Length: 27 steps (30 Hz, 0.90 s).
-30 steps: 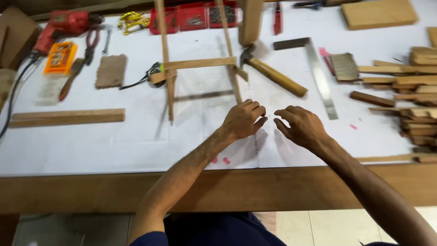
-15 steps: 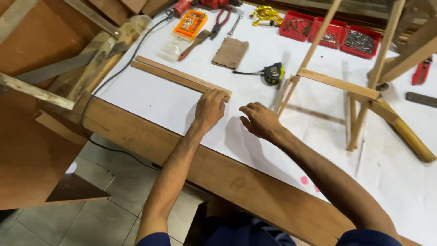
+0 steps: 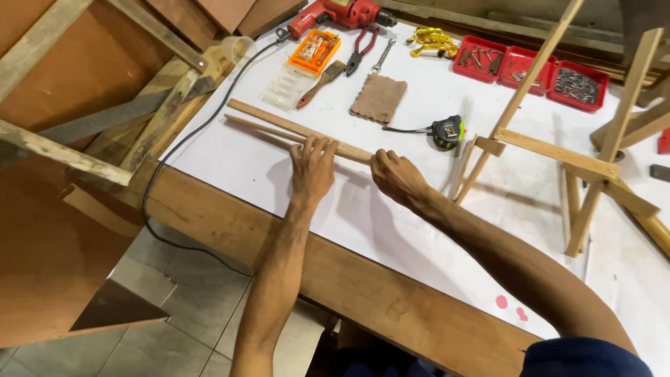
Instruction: Sanding small wooden slats and then using a hammer and nails to assemble a wooden frame.
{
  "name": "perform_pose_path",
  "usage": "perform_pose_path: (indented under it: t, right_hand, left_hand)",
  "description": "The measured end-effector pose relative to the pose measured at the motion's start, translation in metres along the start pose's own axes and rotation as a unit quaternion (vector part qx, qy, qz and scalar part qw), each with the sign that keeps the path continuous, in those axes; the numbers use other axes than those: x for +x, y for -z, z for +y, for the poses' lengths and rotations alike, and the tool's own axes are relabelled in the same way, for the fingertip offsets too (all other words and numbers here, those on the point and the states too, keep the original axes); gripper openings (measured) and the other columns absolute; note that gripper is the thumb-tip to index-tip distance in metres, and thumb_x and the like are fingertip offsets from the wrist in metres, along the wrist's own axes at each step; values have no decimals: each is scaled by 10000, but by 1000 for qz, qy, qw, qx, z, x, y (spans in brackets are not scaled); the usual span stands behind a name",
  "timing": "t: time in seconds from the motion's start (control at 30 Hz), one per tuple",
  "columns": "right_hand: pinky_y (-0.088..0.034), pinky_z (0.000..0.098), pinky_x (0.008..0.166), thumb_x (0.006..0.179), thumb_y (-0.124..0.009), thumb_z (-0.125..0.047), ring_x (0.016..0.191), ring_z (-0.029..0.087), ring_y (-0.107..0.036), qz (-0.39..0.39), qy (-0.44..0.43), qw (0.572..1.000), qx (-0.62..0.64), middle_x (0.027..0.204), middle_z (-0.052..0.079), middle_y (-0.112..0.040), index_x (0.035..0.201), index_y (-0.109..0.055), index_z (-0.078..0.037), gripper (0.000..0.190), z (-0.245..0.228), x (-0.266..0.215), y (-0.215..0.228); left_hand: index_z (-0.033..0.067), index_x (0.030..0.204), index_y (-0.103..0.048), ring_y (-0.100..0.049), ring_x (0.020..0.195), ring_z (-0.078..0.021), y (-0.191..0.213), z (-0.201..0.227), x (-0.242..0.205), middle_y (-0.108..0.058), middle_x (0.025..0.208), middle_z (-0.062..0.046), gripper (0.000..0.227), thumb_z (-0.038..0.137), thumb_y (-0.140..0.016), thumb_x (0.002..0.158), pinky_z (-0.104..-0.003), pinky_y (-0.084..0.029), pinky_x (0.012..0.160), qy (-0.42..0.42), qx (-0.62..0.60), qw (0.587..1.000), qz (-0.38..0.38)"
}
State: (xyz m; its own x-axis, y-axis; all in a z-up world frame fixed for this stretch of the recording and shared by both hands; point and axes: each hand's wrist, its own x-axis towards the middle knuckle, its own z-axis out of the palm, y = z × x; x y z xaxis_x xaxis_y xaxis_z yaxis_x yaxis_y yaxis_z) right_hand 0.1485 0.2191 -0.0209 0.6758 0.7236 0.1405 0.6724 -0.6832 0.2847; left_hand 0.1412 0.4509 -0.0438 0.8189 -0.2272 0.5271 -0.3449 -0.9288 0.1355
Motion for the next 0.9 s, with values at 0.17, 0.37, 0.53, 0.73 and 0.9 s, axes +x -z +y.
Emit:
perform_pose_path:
  t: [0.17,0.37,0.53,0.73,0.9]
  right_hand:
    - [-578,332,633,926,-639,-124,814,226,-606,43,-26,999,-13,929,147,-591,996,-634,65,201,35,-60,84]
    - [-592,402,757,960,-638,-223,903,276,-656,43,-81,993,70,1020,155,-674,1137,-663,-7,280,101,-153,164]
    - [-596,402,814,1026,-596,-269,977,256,-698,42,-139,974,173,1124,112,-740,1379,-653,-151,376,169,-226,187]
    - [-612,392,867,991,-635,-242,991,235,-709,-34,-317,915,247,1129,97,-752,1374,-689,-257,387,225,-305,171]
    - [-585,387,918,973,-655,-270,1041,229,-699,-50,-370,864,338,1198,84,-736,1317,-714,-237,351,250,-345,133]
  left_hand:
    - [127,1102,-713,-572,1142,-218,53,27,20,-680,1056,-8,279,227,-821,865,-551,-334,987,-49,-40,994,91]
    - [179,1100,-718,-623,859,-202,100,115,66,-604,889,-19,162,238,-770,959,-469,-423,849,-196,-111,969,102]
    - [188,1159,-728,-620,754,-214,111,218,119,-586,851,-41,157,179,-696,1007,-409,-443,684,-289,-140,943,87]
    - [165,1095,-732,-683,837,-251,77,278,171,-702,869,-25,136,210,-691,973,-431,-502,735,-341,-250,906,22]
    - [128,1193,-717,-749,906,-273,44,274,200,-766,1017,-109,268,217,-693,941,-405,-590,833,-251,-312,878,-262]
